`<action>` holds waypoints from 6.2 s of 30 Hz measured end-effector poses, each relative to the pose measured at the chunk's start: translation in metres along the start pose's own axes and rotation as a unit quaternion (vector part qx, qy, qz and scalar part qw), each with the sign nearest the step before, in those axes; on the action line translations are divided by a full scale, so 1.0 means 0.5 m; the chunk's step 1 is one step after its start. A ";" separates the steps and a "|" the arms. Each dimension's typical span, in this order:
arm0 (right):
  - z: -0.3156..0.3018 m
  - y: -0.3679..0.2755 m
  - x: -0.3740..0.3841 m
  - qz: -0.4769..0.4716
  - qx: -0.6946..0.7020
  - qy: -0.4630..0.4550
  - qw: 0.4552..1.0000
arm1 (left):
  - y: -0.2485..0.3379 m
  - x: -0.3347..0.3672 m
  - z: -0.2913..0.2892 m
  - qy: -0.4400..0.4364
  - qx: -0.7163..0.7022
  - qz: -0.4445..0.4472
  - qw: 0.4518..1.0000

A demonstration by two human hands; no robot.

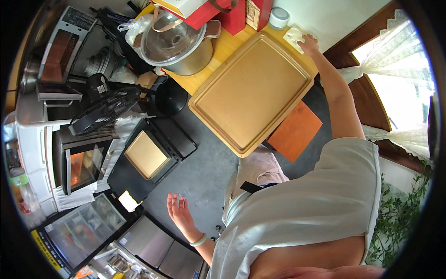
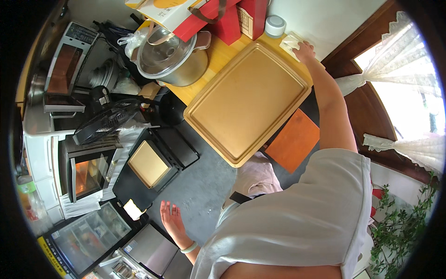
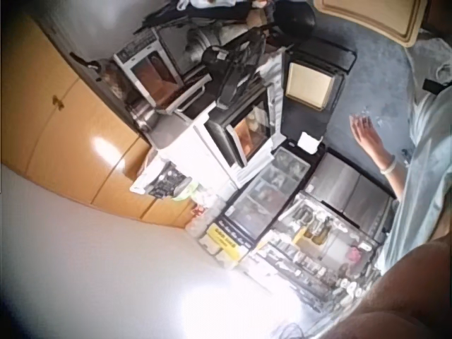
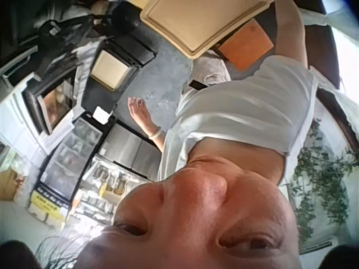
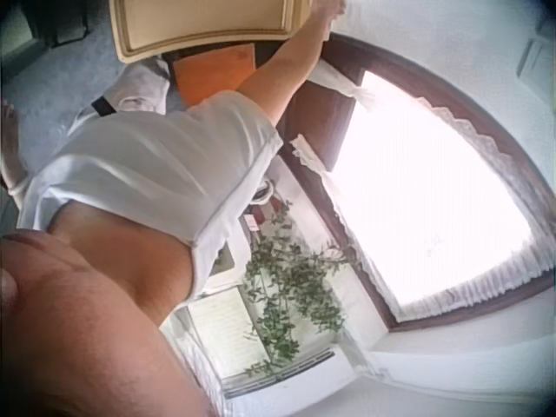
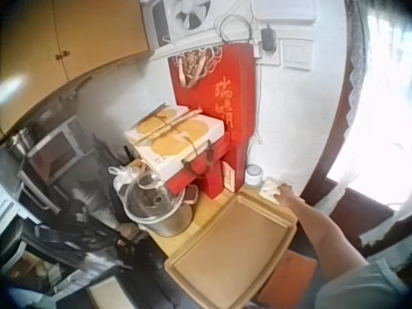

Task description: The person retrieves a small bag of frosting from a freezer and takes it to a workspace. They then use shears to open a second bag and transfer yellow frosting into a larger piping bag.

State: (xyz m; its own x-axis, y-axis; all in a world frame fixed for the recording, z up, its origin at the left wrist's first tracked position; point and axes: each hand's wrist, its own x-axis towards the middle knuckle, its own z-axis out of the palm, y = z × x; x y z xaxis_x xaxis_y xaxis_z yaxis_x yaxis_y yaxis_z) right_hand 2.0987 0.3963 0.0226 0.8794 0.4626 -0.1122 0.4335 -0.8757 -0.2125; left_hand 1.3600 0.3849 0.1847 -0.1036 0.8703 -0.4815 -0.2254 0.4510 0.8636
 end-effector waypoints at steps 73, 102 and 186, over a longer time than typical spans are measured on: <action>-0.287 -1.873 -0.324 -0.755 0.232 -0.068 0.610 | 0.665 0.702 0.099 0.047 0.174 0.488 0.854; 0.144 -2.634 -0.057 -0.677 0.180 -0.055 0.712 | 0.609 0.729 0.001 0.421 0.264 0.269 0.825; 0.053 -2.440 -0.189 -0.810 -0.020 0.052 0.584 | 0.591 0.773 0.033 0.369 0.217 0.278 0.860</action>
State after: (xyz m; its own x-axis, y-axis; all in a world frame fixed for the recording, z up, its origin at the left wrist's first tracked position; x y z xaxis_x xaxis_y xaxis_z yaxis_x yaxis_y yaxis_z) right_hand 1.4813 1.4244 0.2670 -0.6837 0.6801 0.2644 0.7161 0.6950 0.0642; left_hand 1.2695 0.8579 0.2563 -0.7015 0.6844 0.1990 0.4237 0.1760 0.8885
